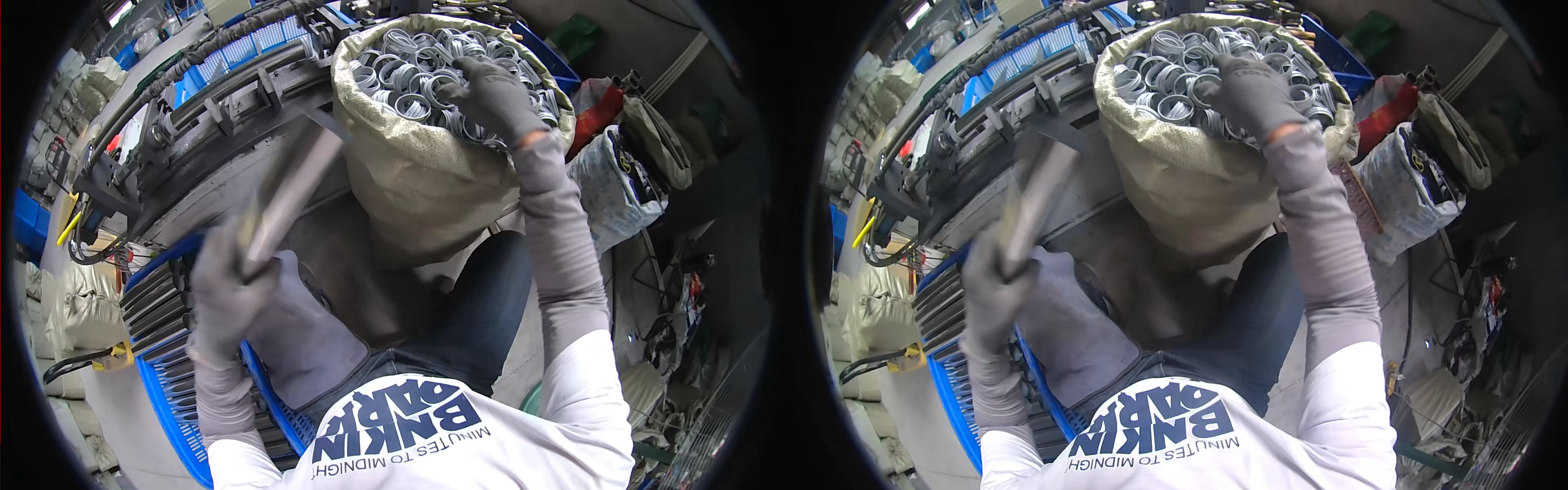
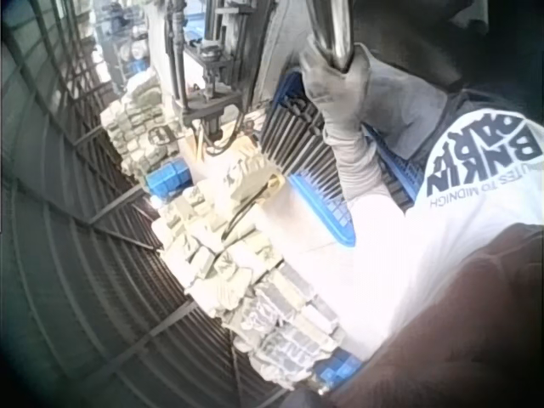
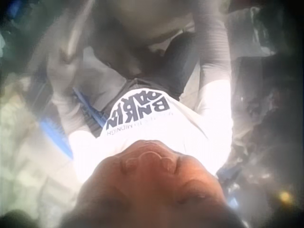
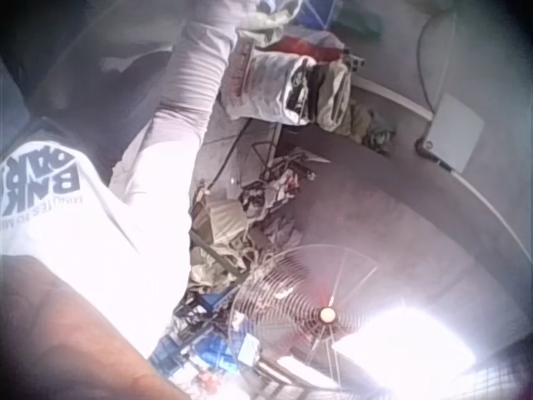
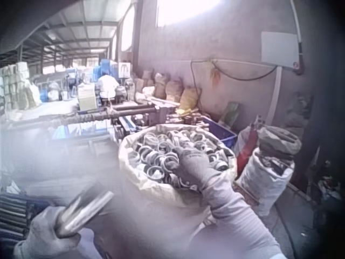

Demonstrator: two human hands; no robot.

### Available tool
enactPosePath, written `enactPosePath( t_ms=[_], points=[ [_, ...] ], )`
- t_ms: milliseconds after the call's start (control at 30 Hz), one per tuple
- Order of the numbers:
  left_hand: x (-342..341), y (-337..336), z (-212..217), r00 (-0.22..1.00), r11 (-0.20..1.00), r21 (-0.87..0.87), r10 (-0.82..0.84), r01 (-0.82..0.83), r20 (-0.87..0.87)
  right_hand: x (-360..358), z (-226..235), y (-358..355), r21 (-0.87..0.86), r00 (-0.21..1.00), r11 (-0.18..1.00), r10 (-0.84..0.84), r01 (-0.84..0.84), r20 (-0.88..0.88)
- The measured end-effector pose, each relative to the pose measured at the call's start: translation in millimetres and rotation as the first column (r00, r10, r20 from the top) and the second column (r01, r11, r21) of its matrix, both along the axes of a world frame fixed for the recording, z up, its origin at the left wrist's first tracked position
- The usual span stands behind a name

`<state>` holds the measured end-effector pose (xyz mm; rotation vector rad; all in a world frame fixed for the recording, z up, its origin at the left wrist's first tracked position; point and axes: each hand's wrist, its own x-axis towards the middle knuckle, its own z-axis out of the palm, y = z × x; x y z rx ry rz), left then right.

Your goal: The person assembles metal pipes with circular connectors by hand, using a cleaning cloth.

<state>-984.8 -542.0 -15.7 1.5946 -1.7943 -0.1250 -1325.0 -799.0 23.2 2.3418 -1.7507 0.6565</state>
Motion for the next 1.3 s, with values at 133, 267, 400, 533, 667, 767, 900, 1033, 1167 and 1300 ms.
enactPosePath(
  t_ms=[133,267,400,533,667,767,900,1033,1167,1300],
  points=[
    [-9.2,1.4,-66.6,0.977,0.988,0.156,-0.026,-0.007,0.211,18.0,-11.7,-33.2,0.170,0.985,0.985,0.067,-0.040,-0.158],
    [-9.9,2.0,-94.2,0.980,0.979,0.203,-0.039,-0.002,0.197,4.0,-30.4,-45.6,0.090,0.986,0.990,0.122,-0.112,-0.115],
    [-7.2,0.8,-90.3,0.992,0.979,0.206,-0.028,0.002,0.123,-0.4,-10.7,17.6,-0.097,0.941,0.956,0.291,-0.278,0.174],
    [-4.6,0.1,-92.0,0.991,0.980,0.198,-0.052,0.027,0.122,2.0,-25.1,54.0,-0.355,0.740,0.822,0.561,-0.446,0.371],
    [-6.4,0.7,-92.5,0.991,0.982,0.180,-0.076,0.055,0.112,7.3,-17.5,103.5,-0.279,0.738,0.852,0.524,-0.444,0.426],
    [-8.3,1.3,-86.3,0.989,0.983,0.172,-0.091,0.070,0.113,7.2,-21.3,119.0,-0.267,0.809,0.867,0.492,-0.421,0.323],
    [-6.4,6.1,-84.1,0.990,0.983,0.149,-0.123,0.111,0.075,9.0,-28.6,136.9,-0.258,0.744,0.841,0.540,-0.475,0.394],
    [-4.5,10.2,-70.0,0.981,0.972,0.177,-0.174,0.156,0.089,13.7,-68.3,165.6,-0.096,0.349,0.781,0.382,-0.617,0.856],
    [-9.5,10.6,-66.4,0.948,0.940,0.194,-0.304,0.282,0.095,41.1,-119.9,192.8,-0.103,-0.215,0.818,-0.025,-0.565,0.976],
    [-5.8,10.2,-68.8,0.942,0.935,0.221,-0.310,0.277,0.129,34.3,-154.4,194.2,0.114,-0.141,0.818,-0.232,-0.564,0.962]
  ],
)
